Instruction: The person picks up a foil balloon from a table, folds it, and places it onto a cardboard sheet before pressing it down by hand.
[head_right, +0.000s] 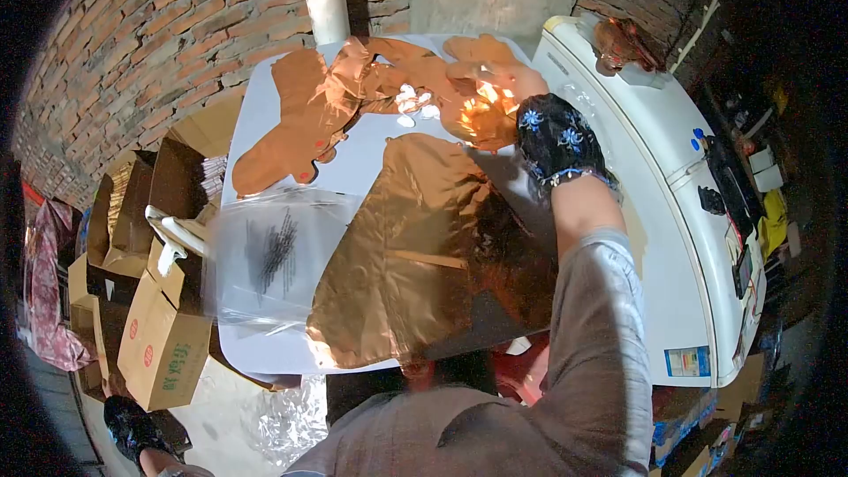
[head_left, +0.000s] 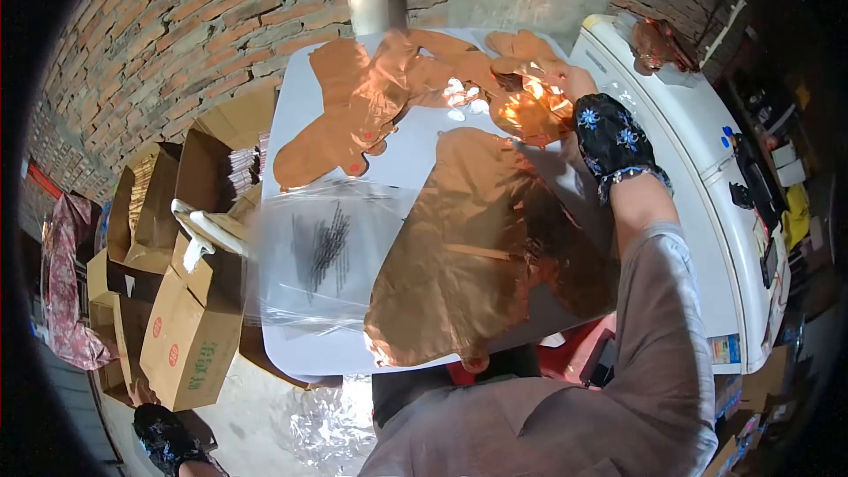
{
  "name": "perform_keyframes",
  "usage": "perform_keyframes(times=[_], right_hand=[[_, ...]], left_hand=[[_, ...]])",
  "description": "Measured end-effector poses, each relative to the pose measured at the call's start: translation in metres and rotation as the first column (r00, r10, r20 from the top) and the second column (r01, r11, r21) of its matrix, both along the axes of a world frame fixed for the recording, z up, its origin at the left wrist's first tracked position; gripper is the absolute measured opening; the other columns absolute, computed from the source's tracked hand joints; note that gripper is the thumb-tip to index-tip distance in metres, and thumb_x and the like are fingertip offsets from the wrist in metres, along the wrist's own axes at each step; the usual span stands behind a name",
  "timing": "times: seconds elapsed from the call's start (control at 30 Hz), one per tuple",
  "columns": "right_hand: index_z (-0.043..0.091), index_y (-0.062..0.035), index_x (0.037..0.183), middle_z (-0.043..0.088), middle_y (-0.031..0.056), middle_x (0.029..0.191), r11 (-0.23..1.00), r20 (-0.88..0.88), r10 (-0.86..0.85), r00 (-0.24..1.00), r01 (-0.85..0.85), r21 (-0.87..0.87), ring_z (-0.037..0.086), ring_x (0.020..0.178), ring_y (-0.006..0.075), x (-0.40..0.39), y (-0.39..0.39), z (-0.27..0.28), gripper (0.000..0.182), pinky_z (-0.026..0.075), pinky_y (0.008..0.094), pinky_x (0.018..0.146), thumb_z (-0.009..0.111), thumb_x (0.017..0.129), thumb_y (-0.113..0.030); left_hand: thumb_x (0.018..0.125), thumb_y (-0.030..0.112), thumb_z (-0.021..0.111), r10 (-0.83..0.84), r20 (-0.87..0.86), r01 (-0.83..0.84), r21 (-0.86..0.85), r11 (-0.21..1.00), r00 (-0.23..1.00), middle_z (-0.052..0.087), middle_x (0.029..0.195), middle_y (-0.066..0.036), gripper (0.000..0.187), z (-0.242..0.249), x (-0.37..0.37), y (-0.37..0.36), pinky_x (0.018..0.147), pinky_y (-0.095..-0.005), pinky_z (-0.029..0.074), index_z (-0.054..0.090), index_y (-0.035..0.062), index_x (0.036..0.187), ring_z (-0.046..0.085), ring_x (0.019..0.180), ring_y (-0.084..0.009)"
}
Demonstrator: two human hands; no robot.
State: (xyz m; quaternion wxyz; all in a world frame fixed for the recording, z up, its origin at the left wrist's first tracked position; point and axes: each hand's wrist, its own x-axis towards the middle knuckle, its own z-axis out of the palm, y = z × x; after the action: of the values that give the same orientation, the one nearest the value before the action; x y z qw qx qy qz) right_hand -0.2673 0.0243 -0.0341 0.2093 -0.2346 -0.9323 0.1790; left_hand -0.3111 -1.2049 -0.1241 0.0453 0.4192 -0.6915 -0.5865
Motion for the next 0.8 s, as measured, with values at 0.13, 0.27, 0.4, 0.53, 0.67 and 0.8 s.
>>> perform_keyframes(times=[0.13, 0.27, 0.4, 0.53, 0.67, 0.8], right_hand=[[0.069, -0.0053, 0.101, 0.070, 0.0140, 0.083, 0.971, -0.280, -0.161, 0.946, 0.202, 0.124, 0.068, 0.072, 0.0241, -0.008, 0.014, 0.018, 0.027, 0.053, 0.0384, 0.065, 0.064, 0.089, -0.029], [0.068, -0.0044, 0.100, 0.070, 0.0158, 0.089, 0.985, -0.429, -0.157, 0.890, 0.171, -0.006, 0.068, 0.079, 0.0310, -0.014, 0.035, 0.054, 0.032, 0.052, 0.0407, 0.072, 0.063, 0.087, -0.033], [0.068, -0.0060, 0.098, 0.069, 0.0162, 0.085, 0.959, -0.385, -0.194, 0.902, 0.257, 0.119, 0.067, 0.079, 0.0316, -0.011, 0.018, 0.114, 0.032, 0.051, 0.0399, 0.073, 0.067, 0.085, -0.035], [0.067, -0.0070, 0.098, 0.069, 0.0160, 0.083, 0.973, -0.149, 0.058, 0.987, -0.022, 0.229, 0.067, 0.078, 0.0335, -0.024, 0.037, 0.131, 0.033, 0.052, 0.0407, 0.073, 0.066, 0.085, -0.038], [0.070, -0.0075, 0.102, 0.071, 0.0173, 0.093, 0.938, -0.314, -0.054, 0.948, 0.156, 0.311, 0.069, 0.084, 0.0336, -0.037, 0.051, 0.135, 0.037, 0.053, 0.0420, 0.077, 0.063, 0.087, -0.041], [0.070, -0.0116, 0.106, 0.070, 0.0179, 0.101, 0.893, -0.520, -0.178, 0.835, 0.359, 0.271, 0.066, 0.095, 0.0399, -0.042, 0.026, 0.144, 0.039, 0.052, 0.0451, 0.083, 0.064, 0.085, -0.044]], left_hand=[[0.091, 0.044, 0.055, -0.003, 0.017, 0.003, 0.007, 1.000, 1.000, 0.051, 0.139, 0.001, 0.054, -0.005, -0.006, 0.007, 0.087, -0.0460, 0.037, 0.040, 0.0330, 0.142, 0.050, 0.121, -0.0241], [0.090, 0.046, 0.055, -0.011, 0.003, 0.011, 0.029, 1.000, 1.000, 0.052, 0.138, 0.003, 0.055, -0.008, -0.012, 0.005, 0.084, -0.0470, 0.037, 0.039, 0.0362, 0.142, 0.050, 0.119, -0.0239], [0.091, 0.043, 0.056, 0.044, -0.066, -0.039, 0.068, 0.997, 0.997, 0.052, 0.138, 0.004, 0.056, -0.007, -0.017, 0.028, 0.086, -0.0487, 0.036, 0.038, 0.0357, 0.143, 0.049, 0.120, -0.0255], [0.091, 0.039, 0.059, -0.074, -0.118, 0.050, -0.194, 0.980, 0.990, 0.051, 0.140, 0.001, 0.059, -0.040, -0.041, 0.048, 0.094, -0.0527, 0.034, 0.037, 0.0342, 0.145, 0.049, 0.123, -0.0282], [0.091, 0.034, 0.060, -0.126, -0.189, 0.081, -0.228, 0.970, 0.974, 0.050, 0.143, -0.003, 0.059, -0.054, -0.051, 0.063, 0.098, -0.0554, 0.032, 0.037, 0.0311, 0.146, 0.047, 0.128, -0.0330], [0.092, 0.032, 0.061, -0.136, -0.210, 0.090, -0.217, 0.972, 0.968, 0.049, 0.144, -0.006, 0.059, -0.059, -0.048, 0.075, 0.101, -0.0539, 0.032, 0.038, 0.0294, 0.146, 0.045, 0.131, -0.0345]])
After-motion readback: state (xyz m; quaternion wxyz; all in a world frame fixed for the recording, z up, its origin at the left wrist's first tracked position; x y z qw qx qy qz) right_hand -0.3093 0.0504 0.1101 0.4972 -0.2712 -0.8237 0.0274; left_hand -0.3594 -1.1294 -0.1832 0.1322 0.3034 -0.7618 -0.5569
